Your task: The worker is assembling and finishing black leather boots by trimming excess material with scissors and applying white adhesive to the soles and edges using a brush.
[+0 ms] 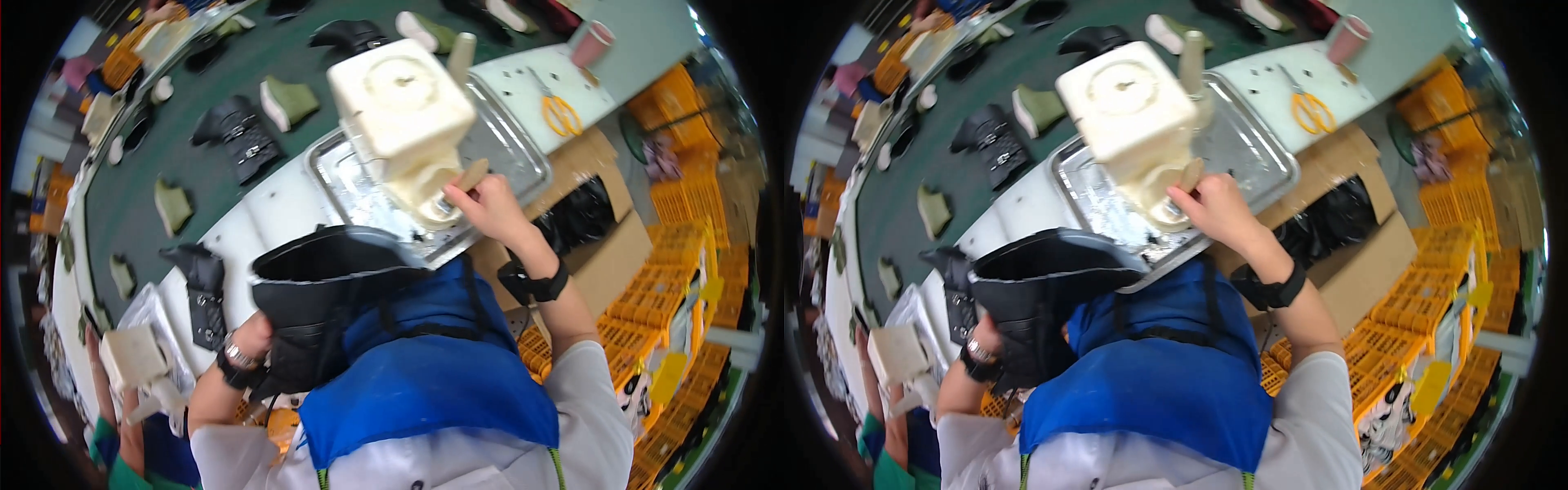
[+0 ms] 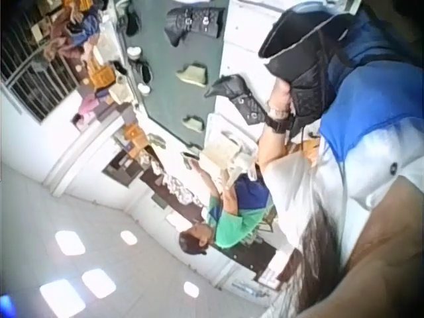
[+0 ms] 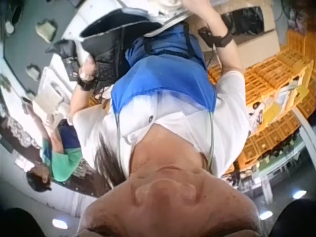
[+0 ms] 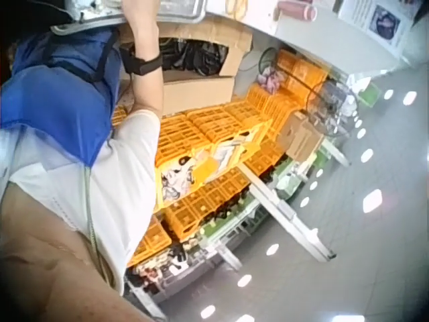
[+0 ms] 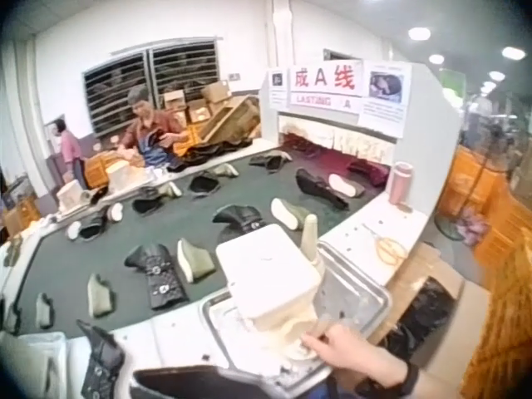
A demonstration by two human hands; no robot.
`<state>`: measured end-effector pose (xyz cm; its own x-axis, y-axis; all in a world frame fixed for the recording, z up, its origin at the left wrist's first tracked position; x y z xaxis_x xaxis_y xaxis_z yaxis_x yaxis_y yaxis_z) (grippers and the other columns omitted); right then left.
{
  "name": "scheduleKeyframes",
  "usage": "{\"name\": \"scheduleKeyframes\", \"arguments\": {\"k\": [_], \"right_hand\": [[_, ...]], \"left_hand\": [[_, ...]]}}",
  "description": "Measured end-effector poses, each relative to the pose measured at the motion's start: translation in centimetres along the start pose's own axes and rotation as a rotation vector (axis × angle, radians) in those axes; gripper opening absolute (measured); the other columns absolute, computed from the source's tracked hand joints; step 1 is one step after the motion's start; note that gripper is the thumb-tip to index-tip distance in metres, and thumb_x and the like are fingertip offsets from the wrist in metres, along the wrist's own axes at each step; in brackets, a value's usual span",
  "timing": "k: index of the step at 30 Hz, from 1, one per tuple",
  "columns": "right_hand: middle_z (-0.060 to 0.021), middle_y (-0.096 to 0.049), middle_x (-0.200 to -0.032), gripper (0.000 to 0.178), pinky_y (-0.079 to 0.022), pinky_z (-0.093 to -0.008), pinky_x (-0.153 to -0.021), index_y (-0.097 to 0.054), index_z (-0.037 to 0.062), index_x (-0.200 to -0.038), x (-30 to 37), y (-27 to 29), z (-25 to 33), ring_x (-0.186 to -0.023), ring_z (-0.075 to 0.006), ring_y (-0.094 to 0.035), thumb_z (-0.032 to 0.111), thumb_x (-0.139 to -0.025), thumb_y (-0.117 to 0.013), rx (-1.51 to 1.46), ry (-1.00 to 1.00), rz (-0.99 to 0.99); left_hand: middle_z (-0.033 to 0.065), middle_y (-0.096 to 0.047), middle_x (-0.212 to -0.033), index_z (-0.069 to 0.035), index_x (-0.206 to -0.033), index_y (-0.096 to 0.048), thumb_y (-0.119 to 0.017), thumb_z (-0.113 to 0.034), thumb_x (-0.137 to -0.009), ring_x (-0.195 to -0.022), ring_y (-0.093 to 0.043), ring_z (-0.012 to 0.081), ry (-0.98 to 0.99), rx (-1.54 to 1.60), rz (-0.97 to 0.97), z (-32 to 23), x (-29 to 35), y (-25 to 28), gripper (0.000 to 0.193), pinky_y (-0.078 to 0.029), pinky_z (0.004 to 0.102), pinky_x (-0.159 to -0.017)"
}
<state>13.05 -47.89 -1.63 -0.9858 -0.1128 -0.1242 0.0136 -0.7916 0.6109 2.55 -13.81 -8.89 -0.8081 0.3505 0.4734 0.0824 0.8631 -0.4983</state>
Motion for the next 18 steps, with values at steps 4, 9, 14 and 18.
{"name": "scheduleKeyframes", "arguments": {"k": [4, 9, 14, 18], "right_hand": [[-0.0197, -0.055, -0.059, 0.025, -0.042, -0.037, -0.049, -0.06, -0.0039, -0.07, 0.0, -0.2, 0.4, -0.054, -0.0352, -0.055, 0.02, -0.077, -0.062, 0.113, 0.067, 0.135], [-0.0047, -0.058, -0.062, 0.019, -0.04, -0.0236, -0.048, -0.061, -0.0032, -0.081, -0.3, 2.2, -0.1, -0.052, -0.0089, -0.05, 0.016, -0.081, -0.061, 0.06, -0.03, 0.216], [0.0018, -0.056, -0.062, 0.017, -0.032, -0.015, -0.043, -0.061, 0.0021, -0.084, -2.5, 4.4, 2.1, -0.049, -0.002, -0.045, 0.018, -0.084, -0.057, -0.338, -0.139, 0.105], [0.0001, -0.059, -0.067, 0.016, -0.035, -0.0143, -0.044, -0.062, 0.0019, -0.085, -3.9, 2.2, 9.7, -0.051, -0.0021, -0.048, 0.016, -0.085, -0.056, -0.649, -0.002, 0.157]], "left_hand": [[0.0156, -0.04, -0.131, 0.0, -0.132, -0.031, -0.055, -0.067, -0.068, -0.119, -0.041, 0.0256, 0.043, 0.009, 0.139, 0.8, -1.8, -2.8, 0.095, -0.03, 0.0373, -0.103], [0.0149, -0.038, -0.132, 0.001, -0.132, -0.031, -0.058, -0.063, -0.07, -0.12, -0.04, 0.0246, 0.154, 0.026, 0.392, 2.2, -2.3, -6.0, 0.093, -0.03, 0.0365, -0.103], [0.0143, -0.037, -0.134, 0.001, -0.132, -0.03, -0.061, -0.058, -0.071, -0.12, -0.039, 0.0237, 0.29, 0.054, 0.703, 3.2, -2.5, -8.9, 0.091, -0.031, 0.0357, -0.102], [0.0148, -0.04, -0.131, 0.003, -0.13, -0.032, -0.068, -0.056, -0.066, -0.118, -0.042, 0.0217, 0.393, 0.167, 0.675, 3.4, -2.8, -10.1, 0.095, -0.032, 0.0332, -0.101]]}}
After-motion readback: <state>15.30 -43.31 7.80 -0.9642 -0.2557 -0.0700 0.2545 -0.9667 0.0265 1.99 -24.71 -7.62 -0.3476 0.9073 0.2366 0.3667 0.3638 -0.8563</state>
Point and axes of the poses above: each hand's wrist, its own x-axis away from the middle knuckle, its own y-axis out of the back of the hand, z = x × y, the point moved 9 cm from there along -x, towards the middle knuckle
